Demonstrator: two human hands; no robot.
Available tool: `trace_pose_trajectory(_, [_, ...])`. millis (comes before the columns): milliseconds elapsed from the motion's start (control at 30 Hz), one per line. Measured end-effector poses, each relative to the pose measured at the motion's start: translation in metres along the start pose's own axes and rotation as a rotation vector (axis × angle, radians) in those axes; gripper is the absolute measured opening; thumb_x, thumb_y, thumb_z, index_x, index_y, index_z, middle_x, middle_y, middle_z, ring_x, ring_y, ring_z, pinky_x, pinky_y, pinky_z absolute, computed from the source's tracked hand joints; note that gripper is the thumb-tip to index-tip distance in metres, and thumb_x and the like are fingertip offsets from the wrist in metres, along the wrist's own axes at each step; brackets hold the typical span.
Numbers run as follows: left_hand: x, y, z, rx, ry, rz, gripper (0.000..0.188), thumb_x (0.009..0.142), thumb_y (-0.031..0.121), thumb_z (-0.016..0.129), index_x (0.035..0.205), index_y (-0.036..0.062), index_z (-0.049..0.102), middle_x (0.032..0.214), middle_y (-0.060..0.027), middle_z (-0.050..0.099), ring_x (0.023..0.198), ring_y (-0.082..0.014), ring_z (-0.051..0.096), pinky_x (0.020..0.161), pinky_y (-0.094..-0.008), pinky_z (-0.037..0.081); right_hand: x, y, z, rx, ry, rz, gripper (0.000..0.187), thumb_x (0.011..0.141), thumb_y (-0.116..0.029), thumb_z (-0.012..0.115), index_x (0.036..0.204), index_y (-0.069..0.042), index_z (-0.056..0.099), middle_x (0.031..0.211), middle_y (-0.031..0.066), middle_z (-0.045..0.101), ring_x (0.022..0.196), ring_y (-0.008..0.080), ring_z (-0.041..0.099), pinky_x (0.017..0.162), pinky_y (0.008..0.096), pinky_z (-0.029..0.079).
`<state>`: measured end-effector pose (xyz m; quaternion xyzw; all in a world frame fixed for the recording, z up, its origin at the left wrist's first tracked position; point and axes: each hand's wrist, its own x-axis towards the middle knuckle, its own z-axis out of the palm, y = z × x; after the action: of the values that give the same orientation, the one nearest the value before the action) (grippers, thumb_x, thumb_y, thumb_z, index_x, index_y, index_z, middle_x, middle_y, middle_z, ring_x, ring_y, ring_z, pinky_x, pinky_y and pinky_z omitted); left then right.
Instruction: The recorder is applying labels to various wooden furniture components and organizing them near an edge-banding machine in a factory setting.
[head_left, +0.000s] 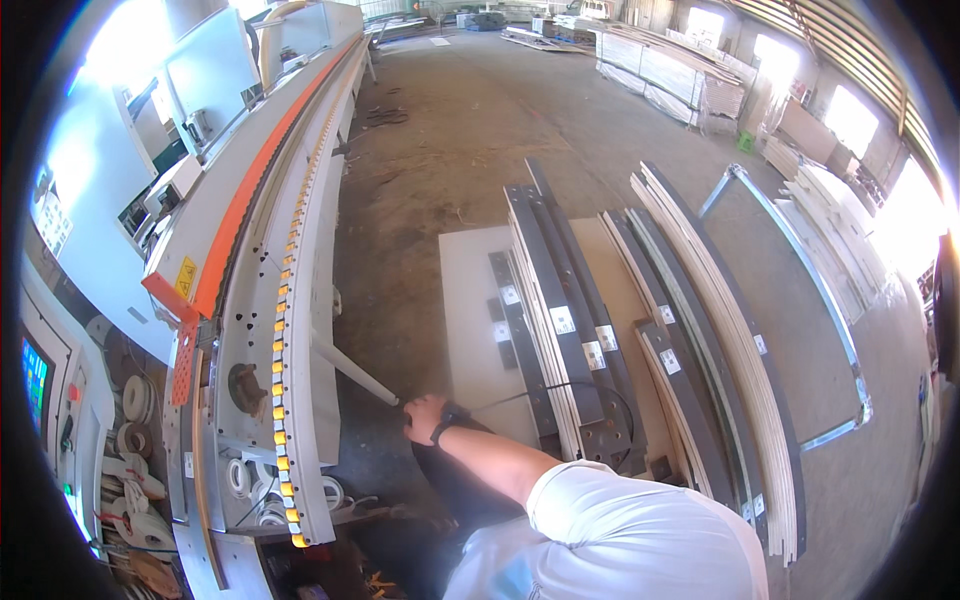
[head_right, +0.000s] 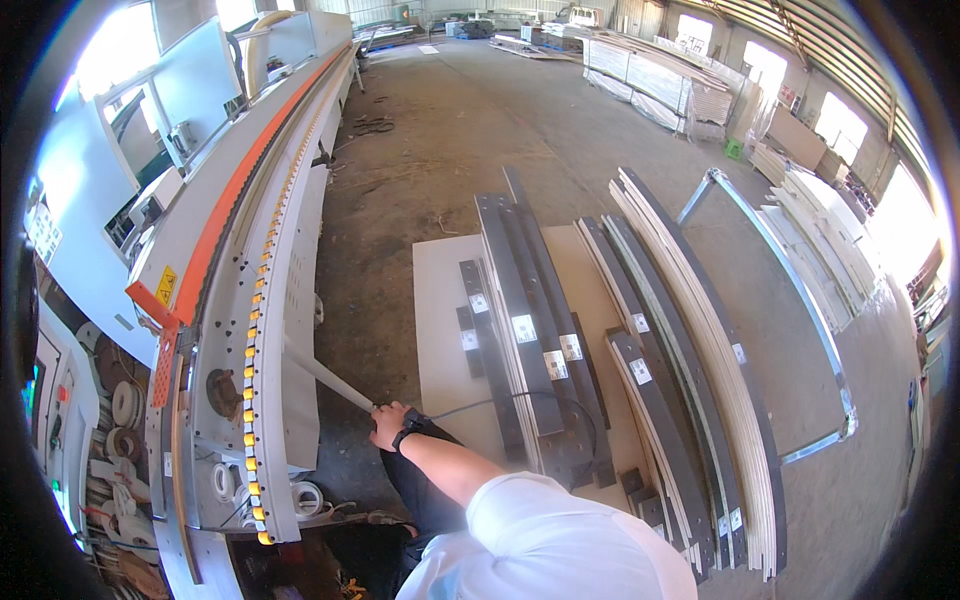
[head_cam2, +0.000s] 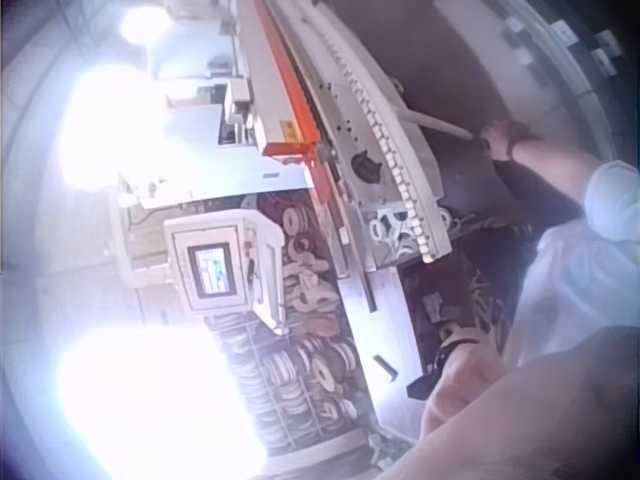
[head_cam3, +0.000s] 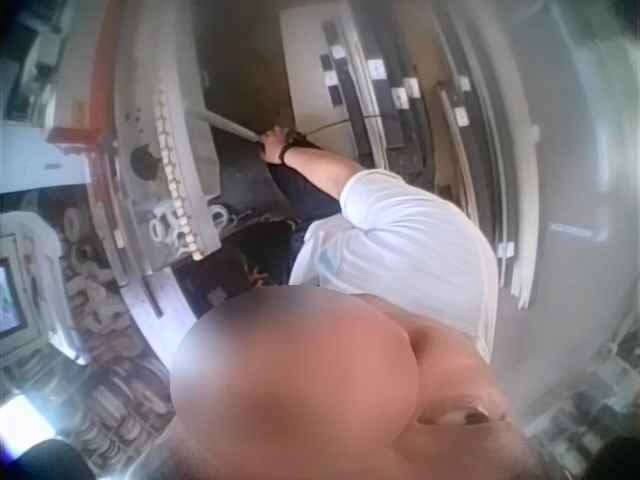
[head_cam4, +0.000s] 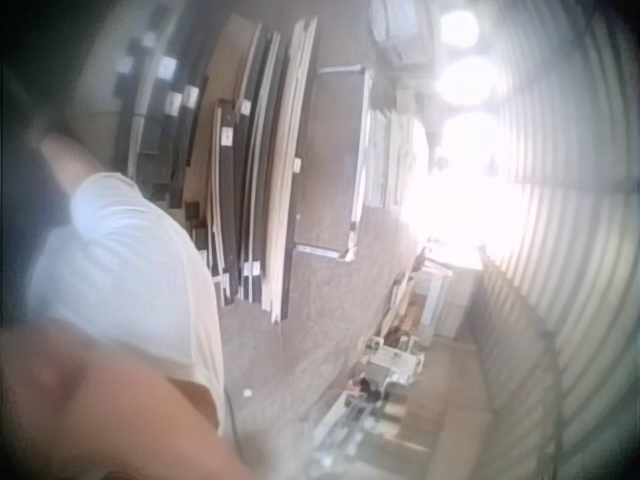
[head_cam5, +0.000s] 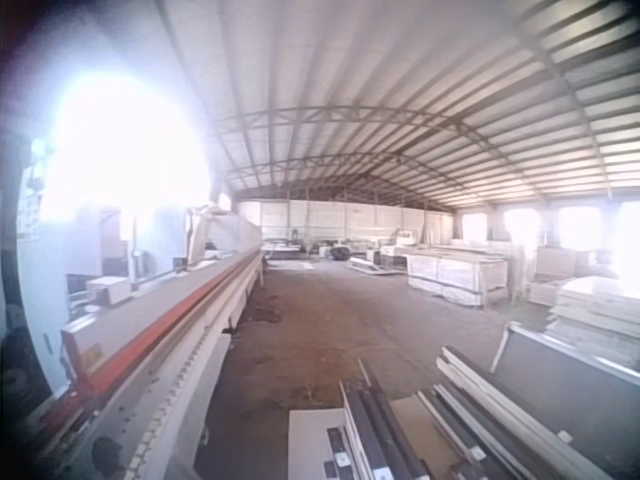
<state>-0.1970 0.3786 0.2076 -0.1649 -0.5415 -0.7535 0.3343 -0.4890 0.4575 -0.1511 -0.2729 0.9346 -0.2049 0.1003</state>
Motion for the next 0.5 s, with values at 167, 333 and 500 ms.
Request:
trace_pose_trajectory(167, [0.0014, 0.0003, 0.0027, -0.008, -0.012, -0.003, 0.032, 0.113, 0.032, 0.052, 0.127, 0.0043, 0.056, 0.109, -0.0075, 0.067, 0.105, -0.0267, 0.063, 0.099, -0.0457, 0.050, -0.0015, -0.0056, -0.0030, -0.012, -0.021, 0.034, 0.049, 0.088, -0.046, 0.074, 0.127, -0.016, 0.075, 0.132, 0.0095, 0.073, 0.129, 0.0339, 0.062, 0.108, 0.0570, 0.047])
trace_pose_trajectory(333, [0.0019, 0.0005, 0.0043, -0.023, -0.025, -0.002, 0.031, 0.112, 0.032, 0.052, 0.126, 0.0044, 0.056, 0.108, -0.0077, 0.067, 0.105, -0.0269, 0.063, 0.099, -0.0457, 0.050, -0.0009, -0.0076, -0.0019, 0.007, -0.002, 0.025, 0.049, 0.088, -0.046, 0.074, 0.127, -0.017, 0.076, 0.132, 0.0091, 0.074, 0.129, 0.0336, 0.062, 0.108, 0.0559, 0.047])
trace_pose_trajectory(500, [0.0010, -0.0004, 0.0052, -0.041, -0.045, -0.003, 0.031, 0.112, 0.033, 0.052, 0.125, 0.0045, 0.056, 0.108, -0.0079, 0.067, 0.105, -0.0271, 0.063, 0.098, -0.0456, 0.050, -0.0020, -0.0050, -0.0010, 0.010, 0.000, 0.034, 0.048, 0.085, -0.045, 0.075, 0.125, -0.017, 0.077, 0.130, 0.0089, 0.074, 0.129, 0.0338, 0.062, 0.108, 0.0564, 0.047])
